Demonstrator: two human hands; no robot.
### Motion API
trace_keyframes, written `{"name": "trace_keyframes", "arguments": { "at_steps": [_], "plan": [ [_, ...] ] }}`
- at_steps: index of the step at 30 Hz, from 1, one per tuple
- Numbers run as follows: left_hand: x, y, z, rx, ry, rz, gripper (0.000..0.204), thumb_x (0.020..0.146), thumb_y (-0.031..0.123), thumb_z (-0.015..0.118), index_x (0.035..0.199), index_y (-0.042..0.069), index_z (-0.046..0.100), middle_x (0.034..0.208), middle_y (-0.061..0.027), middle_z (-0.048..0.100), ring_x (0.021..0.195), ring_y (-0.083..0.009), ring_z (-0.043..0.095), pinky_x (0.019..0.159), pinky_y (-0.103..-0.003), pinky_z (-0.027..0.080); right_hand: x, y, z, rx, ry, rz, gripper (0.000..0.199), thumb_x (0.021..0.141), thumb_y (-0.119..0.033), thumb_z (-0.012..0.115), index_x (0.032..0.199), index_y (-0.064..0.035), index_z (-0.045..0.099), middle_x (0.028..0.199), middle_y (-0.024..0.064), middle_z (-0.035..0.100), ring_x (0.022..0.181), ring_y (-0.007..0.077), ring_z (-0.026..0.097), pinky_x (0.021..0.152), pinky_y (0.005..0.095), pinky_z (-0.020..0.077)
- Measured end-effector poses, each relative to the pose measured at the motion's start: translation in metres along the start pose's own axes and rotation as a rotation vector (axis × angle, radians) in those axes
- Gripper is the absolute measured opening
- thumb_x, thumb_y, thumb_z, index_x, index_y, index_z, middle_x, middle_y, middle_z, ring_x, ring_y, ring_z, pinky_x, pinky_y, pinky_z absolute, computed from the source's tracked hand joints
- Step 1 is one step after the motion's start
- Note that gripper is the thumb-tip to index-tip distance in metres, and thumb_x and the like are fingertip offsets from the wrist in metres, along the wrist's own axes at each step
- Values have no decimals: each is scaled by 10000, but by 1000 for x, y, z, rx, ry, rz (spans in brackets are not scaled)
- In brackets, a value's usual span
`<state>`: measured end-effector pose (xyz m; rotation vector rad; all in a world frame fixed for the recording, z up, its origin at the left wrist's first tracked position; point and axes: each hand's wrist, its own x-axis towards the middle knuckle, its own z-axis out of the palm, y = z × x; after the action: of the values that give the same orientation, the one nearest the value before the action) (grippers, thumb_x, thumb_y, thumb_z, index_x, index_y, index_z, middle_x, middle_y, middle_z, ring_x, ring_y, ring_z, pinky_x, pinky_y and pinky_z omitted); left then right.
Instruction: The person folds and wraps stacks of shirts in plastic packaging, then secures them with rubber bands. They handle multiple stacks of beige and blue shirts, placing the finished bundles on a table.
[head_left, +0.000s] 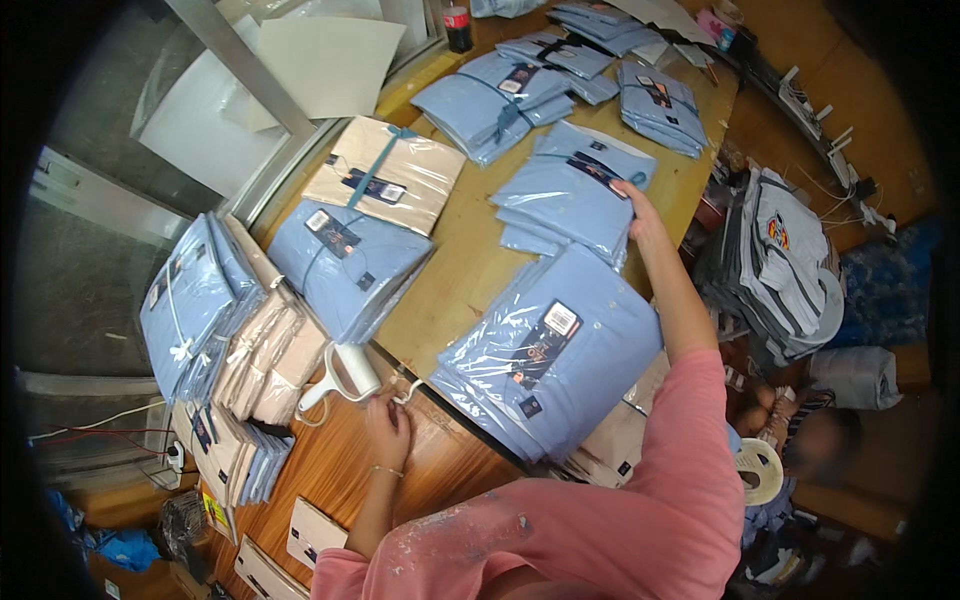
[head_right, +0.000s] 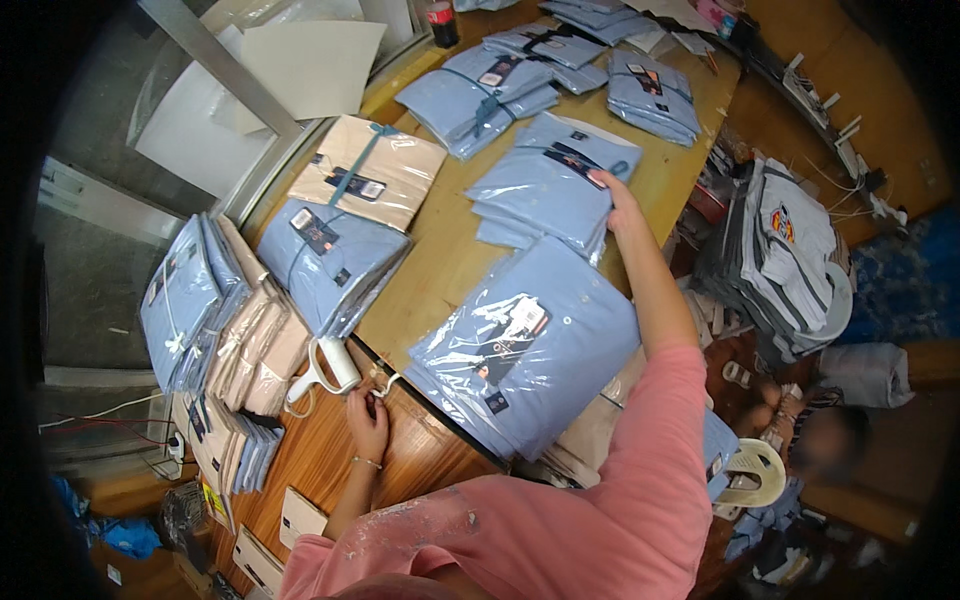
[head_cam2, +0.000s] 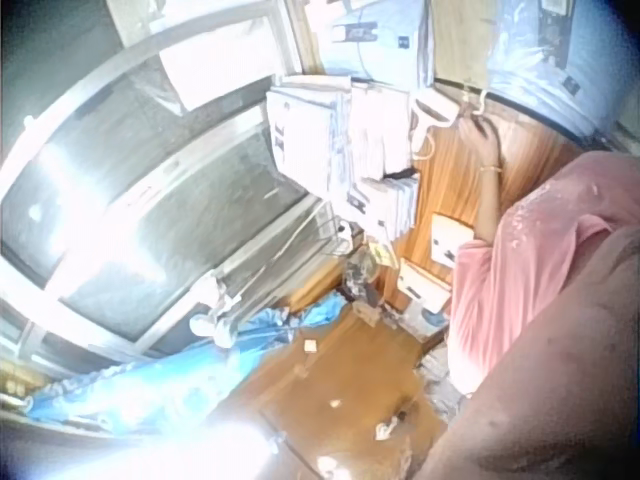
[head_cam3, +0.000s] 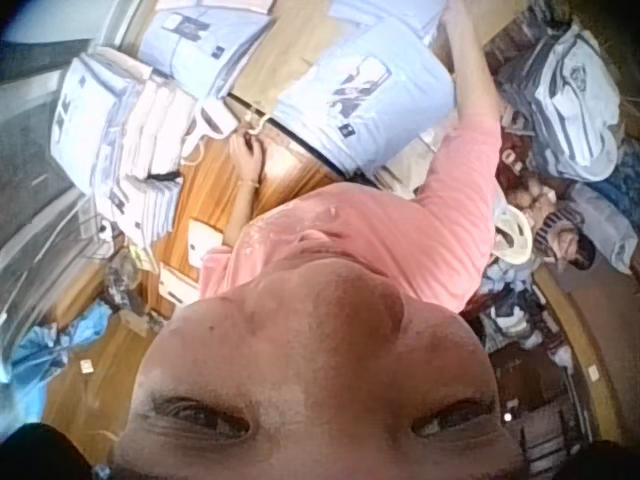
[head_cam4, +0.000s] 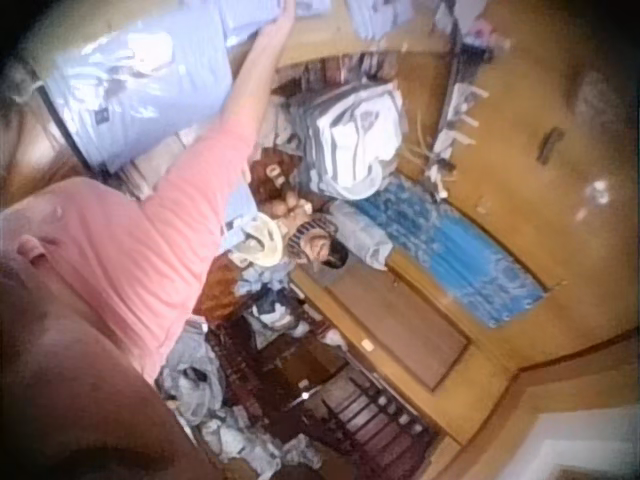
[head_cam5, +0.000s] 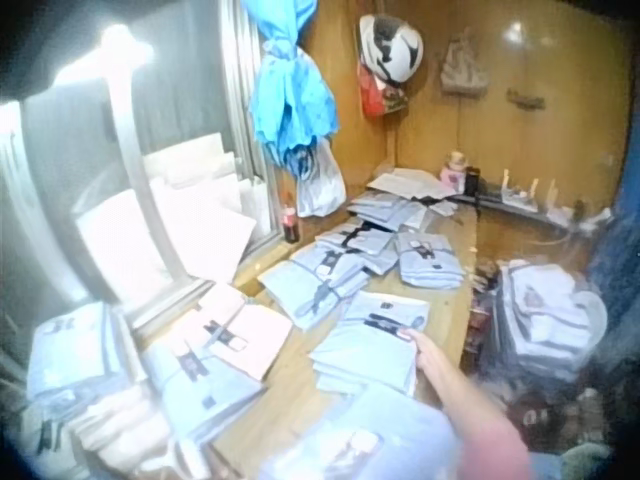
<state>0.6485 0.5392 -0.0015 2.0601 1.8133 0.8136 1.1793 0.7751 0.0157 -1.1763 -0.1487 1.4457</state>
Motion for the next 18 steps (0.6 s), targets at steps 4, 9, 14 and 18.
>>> {"name": "trace_keyframes", "arguments": {
  "at_steps": [4,9,14,18],
  "plan": [
    [2,4,-1,-42,0,16,177,782,22,530,959,6,523,773,-127,442,718,-273,454,662,-375,375,-24,-25,2,13,50,-137,381,683,-196,760,998,-48,603,953,113,637,849,272,614,801,417,504],
    [1,5,0,-33,-13,-26,190,779,22,531,968,5,529,775,-127,440,719,-277,452,662,-377,376,-65,-87,54,65,4,-286,385,692,-167,750,1016,-34,592,958,119,627,860,270,609,820,416,499],
    [-2,1,3,-3,5,15,184,768,19,530,951,-1,535,785,-134,445,727,-282,453,661,-376,374,-43,-109,154,375,-250,-389,372,690,-81,729,1025,-34,575,993,123,609,920,265,589,864,400,479],
    [-3,-10,4,-29,-43,-7,182,772,32,526,951,3,535,818,-160,483,774,-327,476,709,-411,378,62,-86,221,467,-351,-475,385,686,-123,744,1022,-57,570,992,89,615,919,268,587,882,470,452]
  ]
}}
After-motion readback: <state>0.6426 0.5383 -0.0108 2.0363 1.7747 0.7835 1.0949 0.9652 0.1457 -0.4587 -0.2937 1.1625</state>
